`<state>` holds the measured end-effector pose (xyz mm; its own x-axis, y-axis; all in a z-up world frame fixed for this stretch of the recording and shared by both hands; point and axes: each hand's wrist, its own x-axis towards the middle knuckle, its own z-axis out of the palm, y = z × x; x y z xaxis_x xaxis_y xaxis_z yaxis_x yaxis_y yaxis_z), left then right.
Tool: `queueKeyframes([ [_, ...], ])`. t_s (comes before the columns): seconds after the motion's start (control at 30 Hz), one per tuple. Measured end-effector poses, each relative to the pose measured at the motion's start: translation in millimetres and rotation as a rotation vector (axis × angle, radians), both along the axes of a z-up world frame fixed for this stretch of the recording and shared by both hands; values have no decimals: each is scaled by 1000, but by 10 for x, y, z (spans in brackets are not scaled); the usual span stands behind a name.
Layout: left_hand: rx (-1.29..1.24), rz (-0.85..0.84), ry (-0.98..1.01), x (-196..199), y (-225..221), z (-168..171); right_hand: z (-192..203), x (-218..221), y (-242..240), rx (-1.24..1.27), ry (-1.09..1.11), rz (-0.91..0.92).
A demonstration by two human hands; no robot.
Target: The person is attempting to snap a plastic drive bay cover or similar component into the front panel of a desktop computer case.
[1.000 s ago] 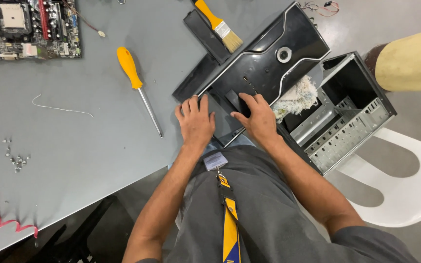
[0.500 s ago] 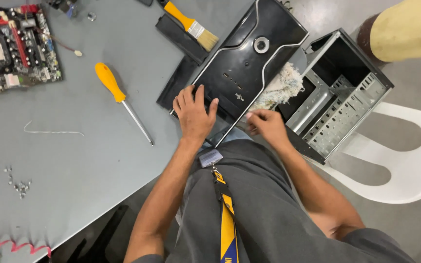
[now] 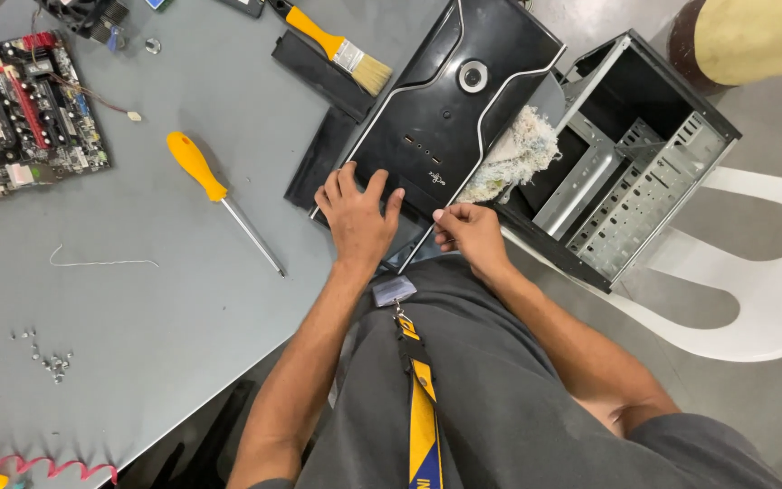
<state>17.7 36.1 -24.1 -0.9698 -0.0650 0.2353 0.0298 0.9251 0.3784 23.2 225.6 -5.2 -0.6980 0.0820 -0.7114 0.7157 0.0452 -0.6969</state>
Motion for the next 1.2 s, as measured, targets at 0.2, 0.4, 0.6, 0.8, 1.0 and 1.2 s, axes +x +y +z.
queueKeyframes([
  [0.2, 2, -1, 30, -3, 2, 19, 260, -67, -25, 363, 119, 316],
  [0.4, 39, -6, 46, 40, 28, 8, 188, -176, -3, 387, 130, 475],
  [0.6, 83, 20, 25, 19, 70, 129, 39, 8, -84, 95, 100, 76],
  [0.8, 94, 22, -7, 51, 70, 164, 315, 38, -196, 184, 139, -9],
  [1.0, 112, 32, -8, 60, 10, 107, 256, 7, -191, 124, 171, -105],
  [1.2, 94, -1, 1, 70, -32, 44, 253, -97, -201, 101, 242, -202],
])
